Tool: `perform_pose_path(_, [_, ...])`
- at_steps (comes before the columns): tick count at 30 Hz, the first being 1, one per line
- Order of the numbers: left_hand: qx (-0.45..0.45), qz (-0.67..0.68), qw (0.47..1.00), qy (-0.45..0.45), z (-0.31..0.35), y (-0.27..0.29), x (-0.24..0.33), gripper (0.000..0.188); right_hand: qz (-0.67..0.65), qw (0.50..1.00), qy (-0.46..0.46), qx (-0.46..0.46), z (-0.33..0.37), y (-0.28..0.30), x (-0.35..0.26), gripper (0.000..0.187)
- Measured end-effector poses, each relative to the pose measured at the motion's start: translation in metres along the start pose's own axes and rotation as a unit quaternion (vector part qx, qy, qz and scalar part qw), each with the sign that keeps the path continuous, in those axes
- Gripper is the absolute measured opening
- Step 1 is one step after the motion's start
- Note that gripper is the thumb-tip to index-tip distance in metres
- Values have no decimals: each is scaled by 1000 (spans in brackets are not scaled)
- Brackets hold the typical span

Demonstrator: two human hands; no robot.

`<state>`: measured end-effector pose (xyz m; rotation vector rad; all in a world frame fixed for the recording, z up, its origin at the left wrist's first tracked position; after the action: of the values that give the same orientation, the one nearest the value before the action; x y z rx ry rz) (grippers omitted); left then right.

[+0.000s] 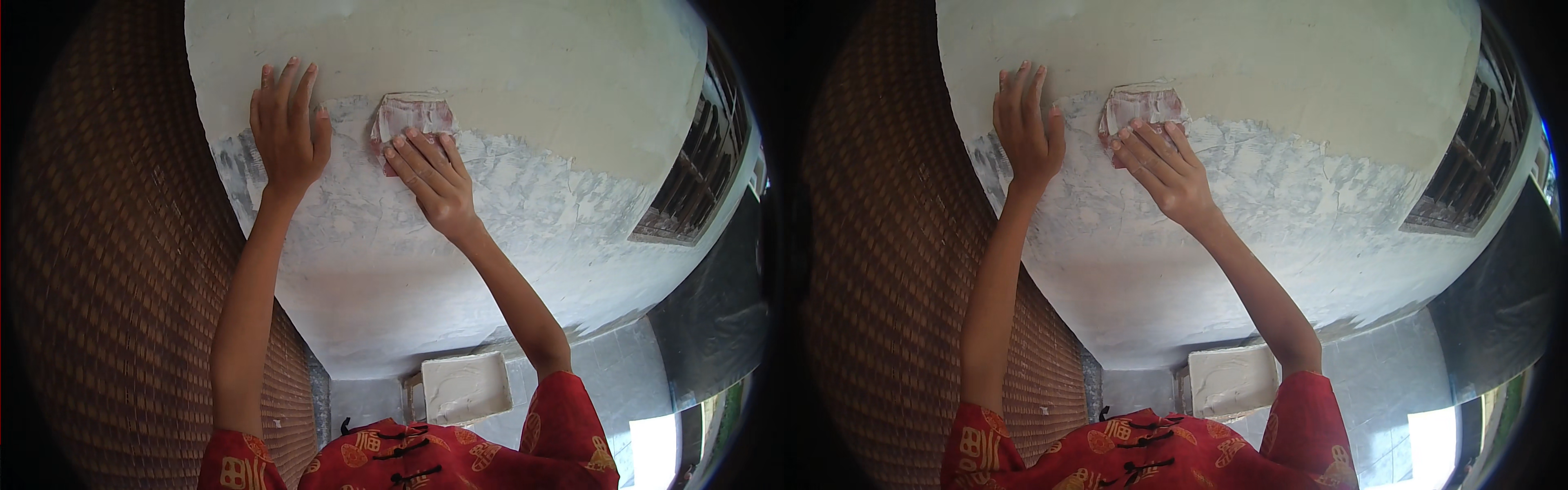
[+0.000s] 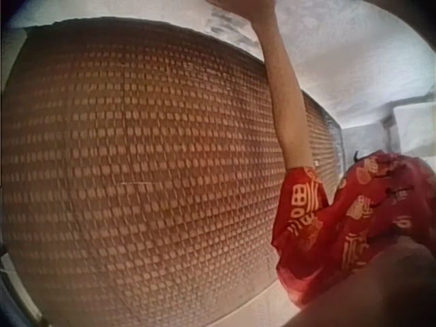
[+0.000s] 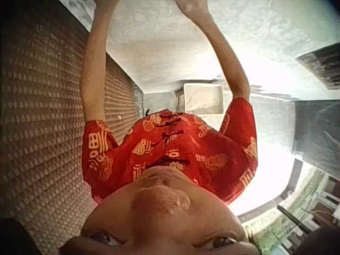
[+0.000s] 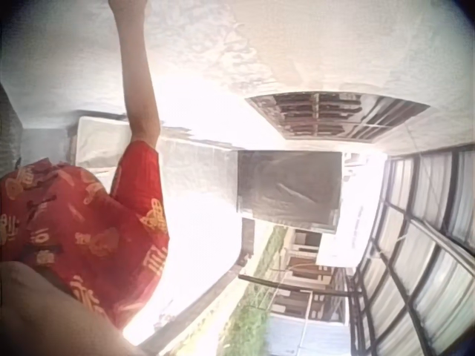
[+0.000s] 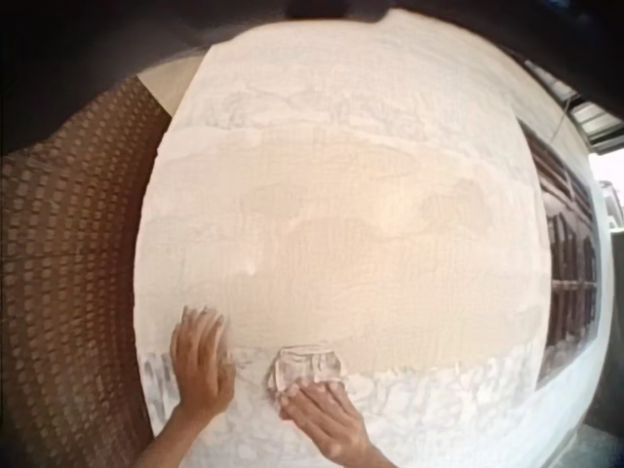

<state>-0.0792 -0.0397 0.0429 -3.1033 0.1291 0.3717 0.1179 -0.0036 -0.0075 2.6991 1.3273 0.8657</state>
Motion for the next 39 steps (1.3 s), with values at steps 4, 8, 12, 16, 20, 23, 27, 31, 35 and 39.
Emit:
perform_pose_path(4, [2, -1, 1000, -4, 3, -1, -2, 49, -5, 1000, -11, -19, 7, -12, 4, 34])
perform_pose_path(8, [-7, -3, 1000, 2, 2, -1, -2, 49, -19, 998, -33, -50, 7, -11, 5, 33])
perform_pose_path(12, [0, 2, 1000, -4, 2, 1, -3, 50, -48, 993, -67, -87, 10, -11, 3, 34])
perform_pose_path(16, [0, 2, 1000, 0, 1, 0, -2, 49, -63, 988, -78, -121, 28, -13, -5, 35])
perform_pose_path(20, [-9, 9, 1000, 3, 0, -3, 0, 48, -82, 984, -82, -135, 49, -4, -18, 36])
perform_pose_path(23, [-10, 14, 1000, 2, -2, -3, -1, 49, -112, 984, -58, -127, 51, 22, -34, 38])
perform_pose_path(27, [-2, 11, 1000, 3, -16, 3, 1, 49, -137, 981, -133, 44, 27, 71, -19, 40])
perform_pose_path(31, [15, 12, 1000, 7, -39, 4, 7, 51, -227, 893, -366, 128, 11, 85, 22, 40])
perform_pose_path(35, [5, 8, 1000, 12, -37, -6, 8, 52, -297, 855, -397, 155, -9, 71, 46, 45])
perform_pose_path(39, [7, 2, 1000, 13, -35, -8, 5, 54, -260, 880, -379, 120, -22, 50, 54, 48])
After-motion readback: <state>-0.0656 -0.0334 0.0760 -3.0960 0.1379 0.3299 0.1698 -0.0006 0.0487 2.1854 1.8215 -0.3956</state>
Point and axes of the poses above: each hand's wrist, its own z-axis away from the middle knuckle, its own y-axis out of the back of the hand, x = y × z, the point moved 5 cm from there along -z, towards the middle knuckle, and after that the axes turned 8 degrees about -x, right-handed, at the moved point
